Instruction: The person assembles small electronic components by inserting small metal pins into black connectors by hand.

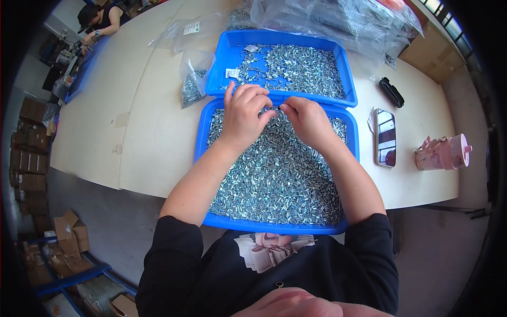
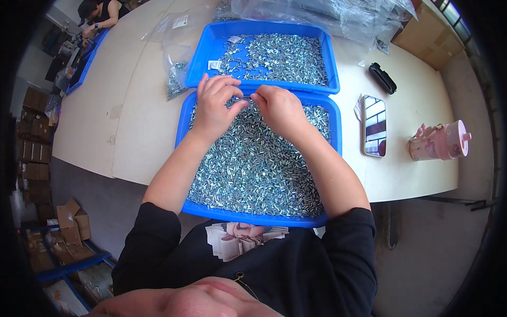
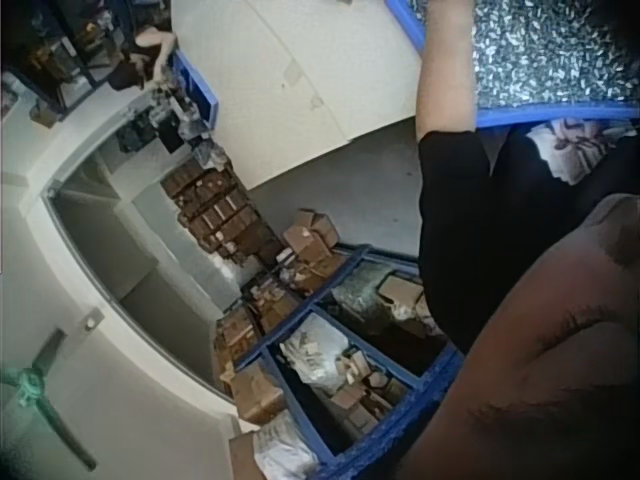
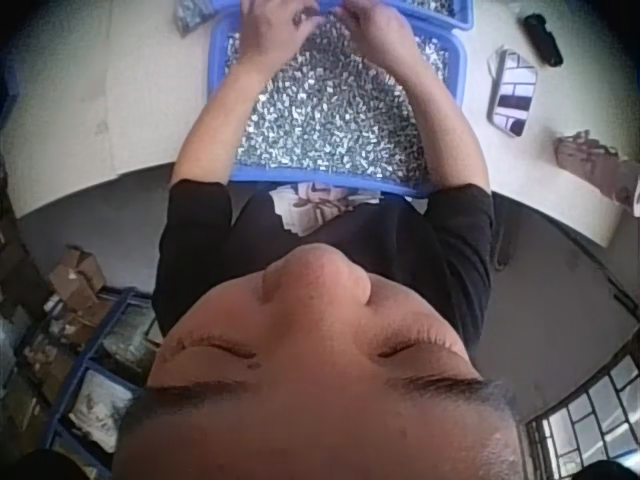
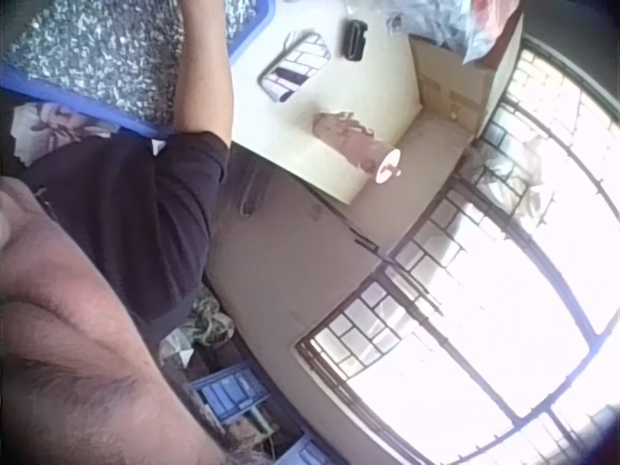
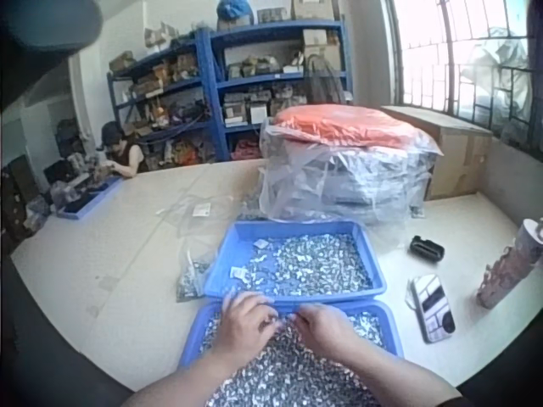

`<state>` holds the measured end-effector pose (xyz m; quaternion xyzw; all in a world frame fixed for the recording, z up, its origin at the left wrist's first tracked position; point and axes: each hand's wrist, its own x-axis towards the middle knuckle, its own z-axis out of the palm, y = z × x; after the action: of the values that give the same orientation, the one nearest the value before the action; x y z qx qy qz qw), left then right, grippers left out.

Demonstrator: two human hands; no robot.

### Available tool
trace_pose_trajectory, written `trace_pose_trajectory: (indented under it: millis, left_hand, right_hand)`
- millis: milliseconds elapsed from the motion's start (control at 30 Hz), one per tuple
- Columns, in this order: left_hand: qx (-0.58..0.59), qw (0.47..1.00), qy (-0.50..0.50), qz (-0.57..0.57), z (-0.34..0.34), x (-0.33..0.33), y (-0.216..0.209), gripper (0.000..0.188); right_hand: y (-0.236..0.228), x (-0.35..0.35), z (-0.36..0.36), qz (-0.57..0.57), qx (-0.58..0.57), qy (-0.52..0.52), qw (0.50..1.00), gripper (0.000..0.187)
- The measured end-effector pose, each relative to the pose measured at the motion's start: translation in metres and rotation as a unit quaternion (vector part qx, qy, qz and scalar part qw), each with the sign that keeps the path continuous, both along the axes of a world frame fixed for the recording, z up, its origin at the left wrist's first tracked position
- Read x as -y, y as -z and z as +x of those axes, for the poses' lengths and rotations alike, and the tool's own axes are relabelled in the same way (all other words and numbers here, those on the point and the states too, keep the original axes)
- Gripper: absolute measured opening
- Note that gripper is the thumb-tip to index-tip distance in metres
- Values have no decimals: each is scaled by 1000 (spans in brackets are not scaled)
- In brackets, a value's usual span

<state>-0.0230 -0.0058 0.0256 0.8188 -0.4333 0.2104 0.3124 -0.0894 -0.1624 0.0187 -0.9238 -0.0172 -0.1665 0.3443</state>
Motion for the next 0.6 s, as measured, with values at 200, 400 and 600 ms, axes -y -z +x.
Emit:
trace_pose_trajectory:
  millis: [200,400,600]
  left_hand:
    - [-191,980,48,39,17,-6,10,18]
    - [-244,951,111,-154,5,4,5,16]
    - [-231,966,105,-53,18,-3,15,9]
  right_hand:
    - [-5,2,0,42,15,-19,999,17]
    - [-6,3,0,60,12,-18,998,16]
    - [-5,2,0,59,-4,-19,998,17]
